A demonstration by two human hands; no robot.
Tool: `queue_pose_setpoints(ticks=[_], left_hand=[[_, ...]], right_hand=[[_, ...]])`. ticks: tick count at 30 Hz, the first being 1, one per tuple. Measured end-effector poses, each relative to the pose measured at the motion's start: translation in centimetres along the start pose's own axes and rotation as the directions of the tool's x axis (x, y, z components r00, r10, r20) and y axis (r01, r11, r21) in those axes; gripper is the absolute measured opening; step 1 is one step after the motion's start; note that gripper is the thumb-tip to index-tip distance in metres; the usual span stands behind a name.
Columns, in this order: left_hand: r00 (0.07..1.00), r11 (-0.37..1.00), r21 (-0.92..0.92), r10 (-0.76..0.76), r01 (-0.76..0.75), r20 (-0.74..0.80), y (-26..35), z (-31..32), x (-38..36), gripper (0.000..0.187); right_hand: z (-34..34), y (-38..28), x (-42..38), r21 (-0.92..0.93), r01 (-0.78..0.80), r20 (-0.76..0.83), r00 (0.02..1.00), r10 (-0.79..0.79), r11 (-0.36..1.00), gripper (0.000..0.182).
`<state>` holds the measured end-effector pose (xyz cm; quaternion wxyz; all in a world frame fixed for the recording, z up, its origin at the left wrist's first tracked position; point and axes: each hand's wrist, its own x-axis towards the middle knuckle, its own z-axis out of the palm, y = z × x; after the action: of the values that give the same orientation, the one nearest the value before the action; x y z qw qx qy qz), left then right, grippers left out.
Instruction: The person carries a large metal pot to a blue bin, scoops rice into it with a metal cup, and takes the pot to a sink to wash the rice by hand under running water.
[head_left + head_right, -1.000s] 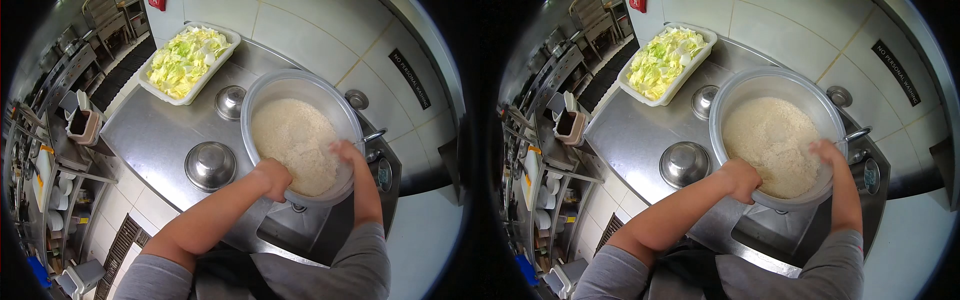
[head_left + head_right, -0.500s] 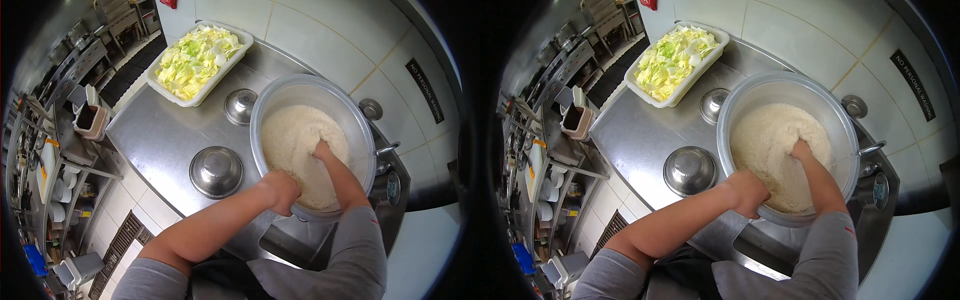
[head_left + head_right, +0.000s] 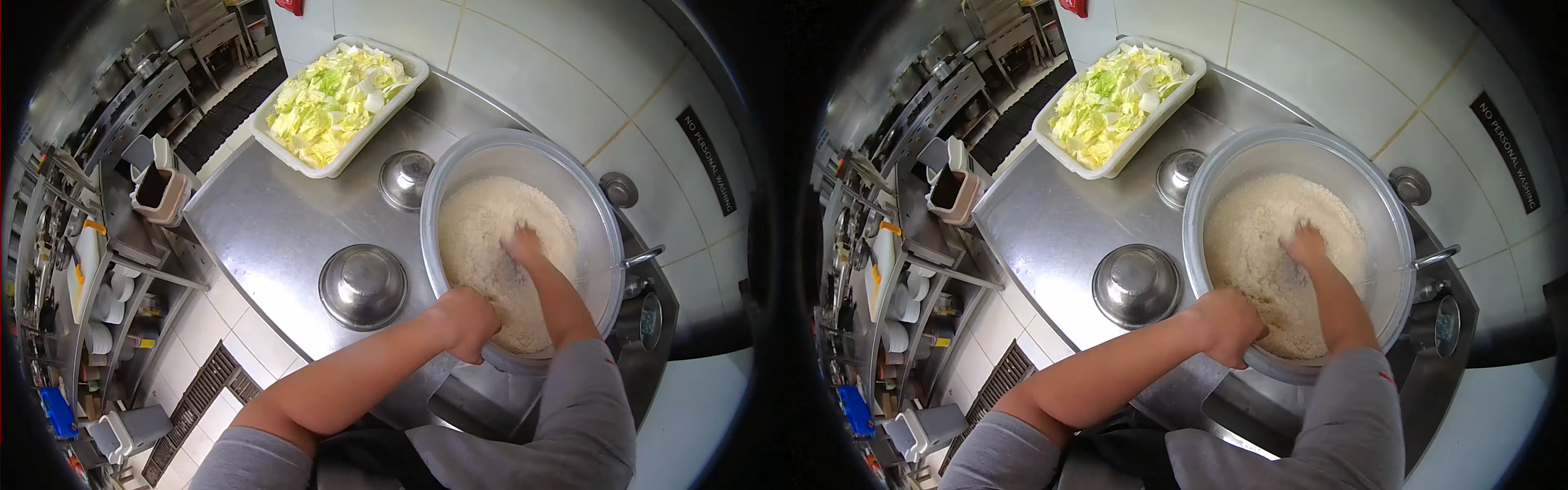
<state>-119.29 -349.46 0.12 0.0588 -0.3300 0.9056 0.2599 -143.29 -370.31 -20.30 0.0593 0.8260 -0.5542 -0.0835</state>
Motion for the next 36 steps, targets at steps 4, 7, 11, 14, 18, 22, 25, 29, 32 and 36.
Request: queue_pose_setpoints(ticks=[4, 7, 11, 14, 18, 22, 25, 29, 32, 36], left_hand=[[1.000, 1.000, -0.007, -0.004, 0.004, -0.021, 0.1, 0.4, 0.1, 0.039], [1.000, 1.000, 0.002, -0.010, 0.010, -0.015, 0.3, 0.1, 0.0, 0.040], [1.000, 1.000, -0.003, -0.011, 0.011, -0.015, 0.1, 0.2, 0.1, 0.040], [1.000, 1.000, -0.003, -0.018, 0.018, -0.004, 0.2, 0.3, 0.3, 0.040], [0.998, 0.999, 0.006, -0.045, 0.045, 0.035, 0.3, 0.0, 0.1, 0.039], [0.999, 0.999, 0.007, -0.035, 0.034, 0.040, 0.4, -0.1, 0.2, 0.039], [0.998, 0.999, 0.010, -0.049, 0.049, 0.050, 0.5, -0.2, 0.1, 0.039], [0.999, 0.999, 0.034, -0.028, 0.028, 0.022, 0.5, 0.2, 0.2, 0.038], [1.000, 0.999, 0.046, -0.020, 0.020, -0.004, 0.5, 0.0, 0.0, 0.038], [0.999, 0.999, 0.054, 0.008, -0.006, -0.043, 0.4, 0.0, -0.1, 0.039]], right_hand=[[3.3, -5.0, 5.7, 0.445, -0.182, 0.112, 0.983, 0.147, 0.877, 0.034], [3.0, -8.2, 0.2, 0.887, -0.381, 0.292, 0.901, 0.320, 0.262, 0.029], [-0.8, -4.4, -2.7, -0.022, 0.590, 0.049, 0.807, -0.589, 0.807, 0.029], [-4.8, -2.2, -1.1, 0.196, -0.013, 0.307, 0.950, -0.049, 0.981, 0.042], [-4.1, 3.5, -0.6, 0.288, -0.390, 0.209, 0.917, 0.340, 0.875, 0.058], [-4.0, 8.6, -3.9, 0.144, -0.317, 0.149, 0.943, 0.296, 0.937, 0.066], [-4.7, 10.1, -7.2, 0.041, -0.299, 0.342, 0.901, 0.268, 0.953, 0.066], [-8.0, 6.5, -12.4, 0.335, -0.718, 0.824, 0.537, 0.180, 0.610, 0.070], [-6.5, 4.9, -14.3, 0.344, -0.847, 0.927, 0.375, -0.004, 0.406, 0.070], [-6.1, 1.5, -14.1, 0.432, -0.858, 0.882, 0.338, -0.327, 0.279, 0.066]])
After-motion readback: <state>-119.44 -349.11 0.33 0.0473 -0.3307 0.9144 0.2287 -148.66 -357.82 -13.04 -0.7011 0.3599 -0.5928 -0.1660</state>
